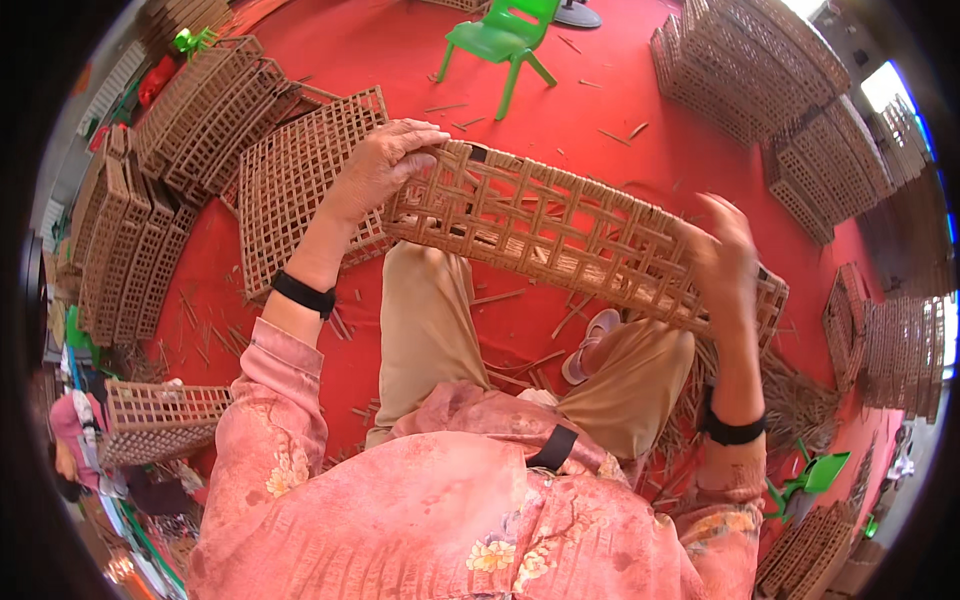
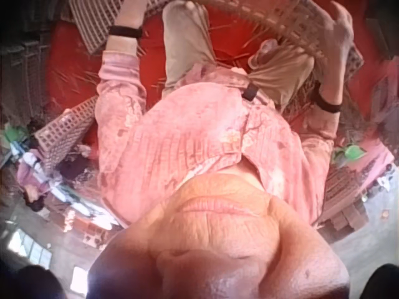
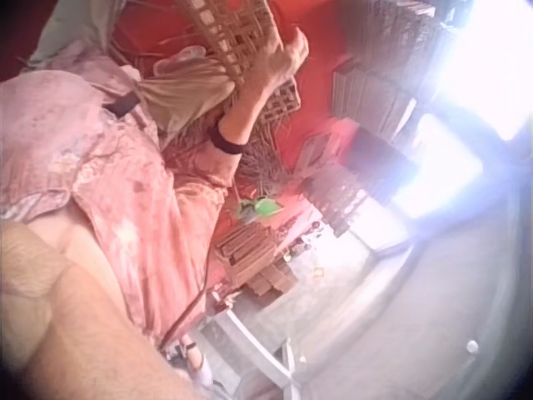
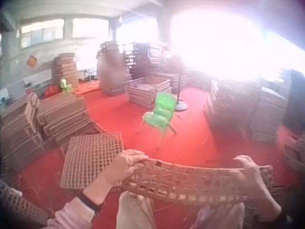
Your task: The person is weaving thin strips of material into a rectangular wicker basket frame.
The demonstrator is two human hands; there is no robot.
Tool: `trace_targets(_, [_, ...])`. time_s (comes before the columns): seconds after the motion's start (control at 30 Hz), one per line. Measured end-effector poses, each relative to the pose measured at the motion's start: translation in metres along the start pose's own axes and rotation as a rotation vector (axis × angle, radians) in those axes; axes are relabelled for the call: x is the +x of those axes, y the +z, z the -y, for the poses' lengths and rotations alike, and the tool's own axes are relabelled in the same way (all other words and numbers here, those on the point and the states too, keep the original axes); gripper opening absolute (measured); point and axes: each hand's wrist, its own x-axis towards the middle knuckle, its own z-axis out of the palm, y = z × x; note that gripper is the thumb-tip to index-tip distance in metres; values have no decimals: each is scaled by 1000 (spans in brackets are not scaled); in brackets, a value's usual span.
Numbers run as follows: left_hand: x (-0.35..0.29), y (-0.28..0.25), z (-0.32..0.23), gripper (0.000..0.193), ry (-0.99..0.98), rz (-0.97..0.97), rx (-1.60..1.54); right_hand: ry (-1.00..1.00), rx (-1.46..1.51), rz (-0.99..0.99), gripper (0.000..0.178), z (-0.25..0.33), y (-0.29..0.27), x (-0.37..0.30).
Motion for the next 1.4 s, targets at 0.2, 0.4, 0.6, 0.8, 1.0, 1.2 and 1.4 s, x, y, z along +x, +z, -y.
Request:
trace_targets(0.2, [4, -4, 9, 31, 190, 19, 173, -388, 33, 59, 40, 142, 89, 28])
trace_targets(0.4, [-1, -2, 12, 32, 222, -44, 200, -329, -195, 234, 34, 164, 144, 56])
trace_targets(0.6, [-8, 4, 15, 31, 266, -79, 203, -432, -317, 239, 21, 165, 156, 68])
trace_targets(0.8, [-6, 10, 16, 27, 252, -105, 187, -411, -219, 341, 22, 160, 147, 83])
trace_targets(1.0, [1, 11, 19, 26, 79, -36, -257, -293, 16, 393, 34, 148, 138, 98])
trace_targets(1.2, [3, 11, -2, 25, -1, -41, -180, -238, 127, 416, 49, 121, 124, 73])
trace_targets(1.4, [12, 34, -36, 39, 144, 33, 115, -284, -27, 308, 44, 96, 107, 49])
